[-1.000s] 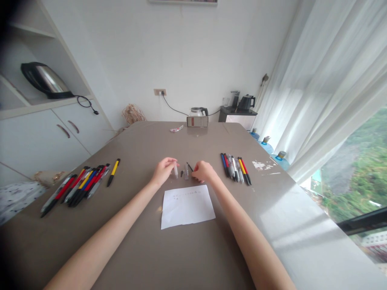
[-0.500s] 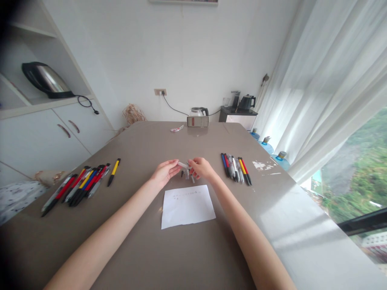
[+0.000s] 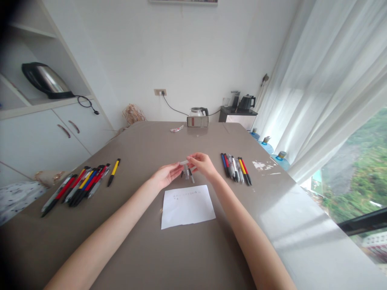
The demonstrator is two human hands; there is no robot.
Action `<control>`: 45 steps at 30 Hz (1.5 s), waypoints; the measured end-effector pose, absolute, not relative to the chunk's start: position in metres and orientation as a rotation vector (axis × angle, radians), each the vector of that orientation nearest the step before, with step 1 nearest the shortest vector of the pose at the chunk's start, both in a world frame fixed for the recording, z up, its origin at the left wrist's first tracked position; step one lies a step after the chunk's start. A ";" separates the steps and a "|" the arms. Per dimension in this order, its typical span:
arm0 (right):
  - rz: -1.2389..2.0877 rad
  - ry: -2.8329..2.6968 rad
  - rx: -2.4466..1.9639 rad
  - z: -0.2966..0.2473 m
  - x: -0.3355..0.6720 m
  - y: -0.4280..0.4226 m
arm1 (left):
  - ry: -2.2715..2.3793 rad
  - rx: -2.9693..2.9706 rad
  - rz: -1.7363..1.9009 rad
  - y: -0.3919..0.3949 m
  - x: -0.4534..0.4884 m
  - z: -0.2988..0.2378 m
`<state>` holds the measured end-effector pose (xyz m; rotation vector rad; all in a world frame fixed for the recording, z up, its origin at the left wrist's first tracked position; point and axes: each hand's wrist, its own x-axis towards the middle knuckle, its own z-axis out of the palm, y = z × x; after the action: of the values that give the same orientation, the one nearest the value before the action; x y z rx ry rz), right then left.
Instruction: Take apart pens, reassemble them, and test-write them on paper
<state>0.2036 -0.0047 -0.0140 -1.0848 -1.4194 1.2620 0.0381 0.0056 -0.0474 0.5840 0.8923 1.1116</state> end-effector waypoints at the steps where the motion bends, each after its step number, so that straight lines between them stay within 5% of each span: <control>1: 1.253 -1.418 -1.091 -0.014 0.204 -0.005 | 0.892 0.589 1.103 0.005 0.038 -0.047; 34: 1.170 -1.347 -1.204 -0.020 0.209 0.002 | 1.027 0.809 1.166 0.006 0.031 -0.047; 45: 0.680 -1.498 -1.432 -0.033 0.218 0.010 | 1.322 1.410 1.185 0.011 0.020 -0.056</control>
<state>0.2179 0.0100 -0.0326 -1.4316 -1.4977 0.6797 0.0205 0.0110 -0.0565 1.4102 1.3216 1.1855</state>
